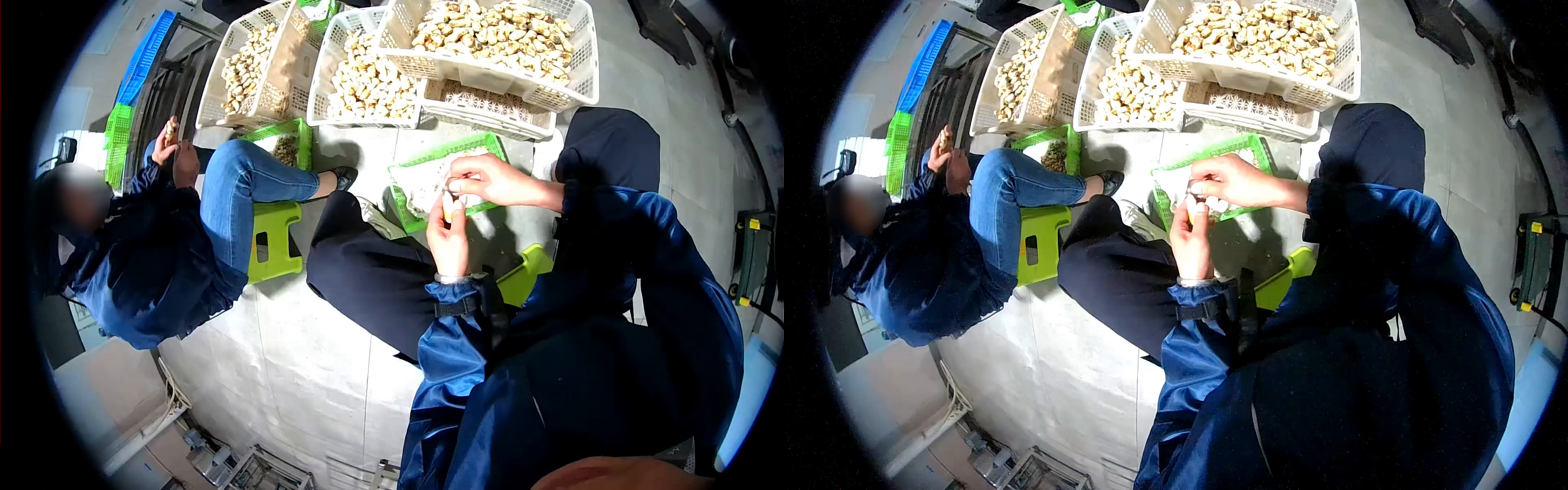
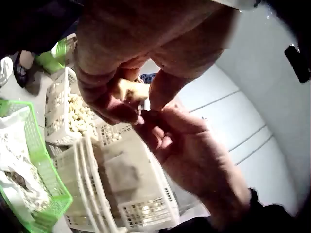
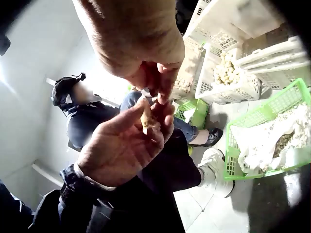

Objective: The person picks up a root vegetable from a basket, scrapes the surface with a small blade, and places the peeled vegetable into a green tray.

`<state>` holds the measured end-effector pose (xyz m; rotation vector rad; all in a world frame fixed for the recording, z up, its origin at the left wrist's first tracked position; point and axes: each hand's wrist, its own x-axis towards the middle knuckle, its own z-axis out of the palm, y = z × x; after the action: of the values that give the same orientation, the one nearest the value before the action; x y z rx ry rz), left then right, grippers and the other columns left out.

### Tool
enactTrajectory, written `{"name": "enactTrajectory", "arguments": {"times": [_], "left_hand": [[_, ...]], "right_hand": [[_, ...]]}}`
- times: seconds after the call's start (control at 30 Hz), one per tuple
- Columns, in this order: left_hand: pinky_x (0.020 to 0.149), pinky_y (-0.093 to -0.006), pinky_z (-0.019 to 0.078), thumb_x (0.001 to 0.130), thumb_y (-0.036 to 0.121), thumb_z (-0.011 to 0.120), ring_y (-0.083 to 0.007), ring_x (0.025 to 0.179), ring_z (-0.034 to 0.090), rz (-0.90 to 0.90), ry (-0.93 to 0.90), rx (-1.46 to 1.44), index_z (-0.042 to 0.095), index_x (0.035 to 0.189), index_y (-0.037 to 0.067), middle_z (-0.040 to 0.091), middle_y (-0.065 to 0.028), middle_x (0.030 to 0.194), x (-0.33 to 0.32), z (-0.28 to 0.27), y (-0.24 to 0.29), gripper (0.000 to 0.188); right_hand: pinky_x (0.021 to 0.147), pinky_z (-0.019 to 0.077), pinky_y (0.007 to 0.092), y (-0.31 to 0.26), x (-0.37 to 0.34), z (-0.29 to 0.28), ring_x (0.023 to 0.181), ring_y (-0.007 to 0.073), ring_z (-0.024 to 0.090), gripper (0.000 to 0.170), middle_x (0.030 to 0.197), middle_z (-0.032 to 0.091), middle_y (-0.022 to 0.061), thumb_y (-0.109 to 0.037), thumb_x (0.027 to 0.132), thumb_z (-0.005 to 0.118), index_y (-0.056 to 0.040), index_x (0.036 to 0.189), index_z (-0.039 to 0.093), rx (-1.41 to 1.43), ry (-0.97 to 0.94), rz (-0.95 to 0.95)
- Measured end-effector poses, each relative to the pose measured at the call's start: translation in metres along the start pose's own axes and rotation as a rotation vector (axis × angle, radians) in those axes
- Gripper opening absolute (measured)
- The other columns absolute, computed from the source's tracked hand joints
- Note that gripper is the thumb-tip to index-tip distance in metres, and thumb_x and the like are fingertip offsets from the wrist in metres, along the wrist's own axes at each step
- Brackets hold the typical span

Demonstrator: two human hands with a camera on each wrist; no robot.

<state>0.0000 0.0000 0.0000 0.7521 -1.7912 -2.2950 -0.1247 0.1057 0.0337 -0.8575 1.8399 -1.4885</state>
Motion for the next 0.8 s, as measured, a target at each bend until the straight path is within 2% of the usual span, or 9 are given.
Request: {"name": "enactTrajectory", "arguments": {"times": [0.1, 0.2, 0.23, 0.3, 0.4, 0.53, 0.63, 0.7, 0.8], "left_hand": [[0.072, -0.0248, 0.0482, 0.091, 0.013, 0.057, -0.0096, 0.080, 0.056, -0.032, 0.013, -0.318, 0.051, 0.123, -0.001, 0.061, -0.0043, 0.099, 0.018, 0.024, -0.001, 0.035], [0.070, -0.0246, 0.0487, 0.091, 0.013, 0.056, -0.0091, 0.079, 0.055, -0.041, 0.047, -0.257, 0.054, 0.119, -0.002, 0.060, -0.0045, 0.095, 0.005, 0.018, -0.002, 0.031], [0.068, -0.0240, 0.0491, 0.091, 0.012, 0.057, -0.0088, 0.077, 0.055, -0.025, 0.091, -0.211, 0.055, 0.118, -0.002, 0.060, -0.0043, 0.093, 0.003, 0.015, 0.000, 0.031], [0.065, -0.0228, 0.0499, 0.090, 0.010, 0.058, -0.0082, 0.074, 0.055, 0.007, 0.176, -0.123, 0.056, 0.115, -0.004, 0.060, -0.0040, 0.089, 0.001, 0.013, 0.002, 0.029], [0.062, -0.0222, 0.0502, 0.089, 0.007, 0.058, -0.0083, 0.073, 0.056, 0.022, 0.181, -0.102, 0.057, 0.113, -0.005, 0.062, -0.0057, 0.091, -0.002, 0.010, 0.006, 0.027], [0.062, -0.0233, 0.0514, 0.087, 0.005, 0.059, -0.0100, 0.072, 0.058, 0.024, 0.180, -0.137, 0.057, 0.114, -0.007, 0.063, -0.0081, 0.093, -0.004, 0.010, 0.008, 0.029], [0.064, -0.0239, 0.0522, 0.086, 0.003, 0.060, -0.0112, 0.073, 0.059, 0.008, 0.179, -0.139, 0.056, 0.115, -0.007, 0.064, -0.0094, 0.094, -0.004, 0.006, 0.009, 0.031], [0.065, -0.0242, 0.0525, 0.086, 0.002, 0.060, -0.0118, 0.074, 0.060, -0.012, 0.181, -0.127, 0.056, 0.116, -0.007, 0.064, -0.0101, 0.096, -0.003, 0.005, 0.006, 0.031], [0.068, -0.0238, 0.0520, 0.084, 0.000, 0.061, -0.0108, 0.078, 0.060, 0.081, 0.206, 0.013, 0.057, 0.116, -0.007, 0.064, -0.0091, 0.098, -0.004, 0.005, 0.002, 0.032]], "right_hand": [[0.068, 0.0457, 0.0299, 0.004, 0.004, -0.027, 0.075, 0.0160, 0.057, 0.017, 0.081, 0.061, 0.0088, -0.015, 0.086, 0.058, 0.0014, 0.091, 0.059, -0.146, 0.053, -0.118], [0.069, 0.0458, 0.0307, 0.006, -0.005, -0.020, 0.078, 0.0181, 0.058, 0.015, 0.084, 0.061, 0.0104, -0.013, 0.086, 0.057, 0.0012, 0.091, 0.060, -0.084, 0.054, -0.061], [0.070, 0.0461, 0.0319, 0.004, -0.005, -0.015, 0.080, 0.0207, 0.060, 0.016, 0.085, 0.061, 0.0109, -0.013, 0.085, 0.057, 0.0010, 0.091, 0.060, -0.123, 0.044, -0.177], [0.077, 0.0465, 0.0294, -0.003, -0.009, -0.013, 0.088, 0.0178, 0.058, 0.016, 0.096, 0.060, 0.0092, -0.012, 0.088, 0.056, 0.0016, 0.097, 0.060, -0.159, -0.074, -0.172], [0.069, 0.0460, 0.0331, -0.009, -0.007, -0.008, 0.079, 0.0230, 0.060, 0.015, 0.084, 0.061, 0.0119, -0.013, 0.085, 0.057, 0.0006, 0.092, 0.060, -0.195, -0.017, -0.217], [0.067, 0.0452, 0.0322, 0.005, -0.002, -0.009, 0.074, 0.0238, 0.058, 0.015, 0.079, 0.058, 0.0117, -0.014, 0.086, 0.057, 0.0013, 0.090, 0.058, -0.088, -0.006, -0.037], [0.066, 0.0450, 0.0317, 0.001, -0.003, -0.003, 0.074, 0.0206, 0.058, 0.014, 0.077, 0.058, 0.0100, -0.014, 0.087, 0.057, 0.0004, 0.089, 0.058, 0.169, 0.007, 0.049], [0.064, 0.0440, 0.0303, -0.008, -0.006, -0.001, 0.071, 0.0144, 0.054, 0.013, 0.073, 0.056, 0.0071, -0.014, 0.087, 0.056, -0.0011, 0.085, 0.057, -0.111, 0.010, -0.261], [0.064, 0.0435, 0.0305, 0.001, -0.002, -0.004, 0.072, 0.0133, 0.054, 0.015, 0.075, 0.056, 0.0065, -0.016, 0.087, 0.057, -0.0010, 0.085, 0.056, -0.054, 0.004, -0.057]]}}
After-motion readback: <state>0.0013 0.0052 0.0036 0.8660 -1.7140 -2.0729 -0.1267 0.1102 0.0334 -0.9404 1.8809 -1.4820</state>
